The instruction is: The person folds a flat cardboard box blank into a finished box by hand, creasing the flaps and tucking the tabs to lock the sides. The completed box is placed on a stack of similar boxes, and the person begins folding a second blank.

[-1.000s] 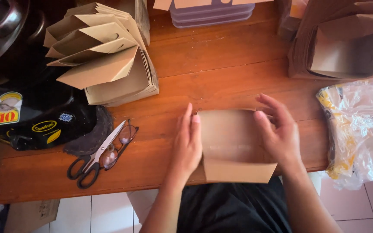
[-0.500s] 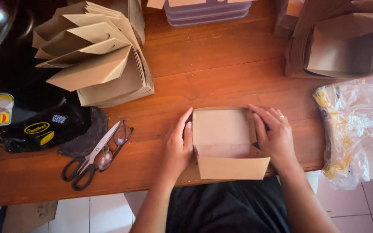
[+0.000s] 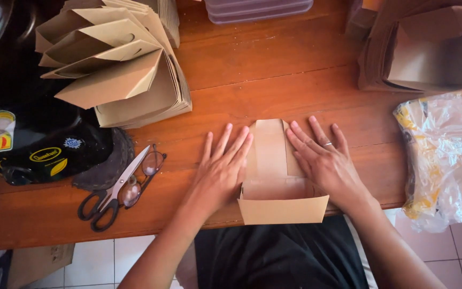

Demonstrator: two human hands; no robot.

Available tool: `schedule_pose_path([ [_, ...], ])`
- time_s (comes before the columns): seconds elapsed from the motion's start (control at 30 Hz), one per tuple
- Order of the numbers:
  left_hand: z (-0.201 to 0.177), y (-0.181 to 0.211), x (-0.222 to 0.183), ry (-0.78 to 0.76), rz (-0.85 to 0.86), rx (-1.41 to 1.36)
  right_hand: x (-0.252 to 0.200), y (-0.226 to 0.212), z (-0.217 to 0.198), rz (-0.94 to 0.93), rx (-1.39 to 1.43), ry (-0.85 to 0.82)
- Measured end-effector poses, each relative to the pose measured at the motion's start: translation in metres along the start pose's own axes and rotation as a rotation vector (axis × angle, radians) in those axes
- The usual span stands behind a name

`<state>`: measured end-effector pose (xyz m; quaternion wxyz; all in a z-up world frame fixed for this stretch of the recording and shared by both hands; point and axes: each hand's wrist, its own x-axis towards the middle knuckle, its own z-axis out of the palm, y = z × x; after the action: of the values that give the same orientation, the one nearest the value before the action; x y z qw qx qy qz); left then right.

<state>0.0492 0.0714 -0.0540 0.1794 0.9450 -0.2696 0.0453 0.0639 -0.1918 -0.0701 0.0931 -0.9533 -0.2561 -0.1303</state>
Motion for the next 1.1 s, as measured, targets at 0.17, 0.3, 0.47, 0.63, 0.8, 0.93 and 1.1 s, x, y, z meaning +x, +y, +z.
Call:
schedule_pose_path([
  [0.17, 0.01, -0.003, 0.004, -0.019, -0.017, 0.04, 0.003, -0.001, -0.001, -0.027, 0.024, -0.073],
  [0.3, 0.04, -0.012, 0.001, 0.281, 0.024, 0.143, 0.002, -0.012, -0.002, 0.017, -0.041, 0.136],
  [0.47, 0.041, -0.012, 0.0, 0.369, 0.053, 0.218, -0.003, -0.006, 0.007, 0.06, -0.162, 0.222],
  [0.63, 0.042, -0.014, 0.004, 0.328, 0.031, 0.185, -0.002, 0.001, 0.006, 0.062, -0.165, 0.166],
  [0.8, 0.03, -0.012, 0.014, 0.227, -0.001, 0.165, 0.002, 0.001, 0.0, 0.012, -0.241, 0.086],
  [0.93, 0.028, -0.013, 0.024, 0.209, -0.017, 0.171, 0.013, -0.002, -0.003, 0.043, -0.2, 0.025],
  [1.1, 0.024, -0.012, 0.026, 0.151, -0.049, 0.135, 0.033, -0.011, -0.021, 0.092, -0.121, -0.131],
])
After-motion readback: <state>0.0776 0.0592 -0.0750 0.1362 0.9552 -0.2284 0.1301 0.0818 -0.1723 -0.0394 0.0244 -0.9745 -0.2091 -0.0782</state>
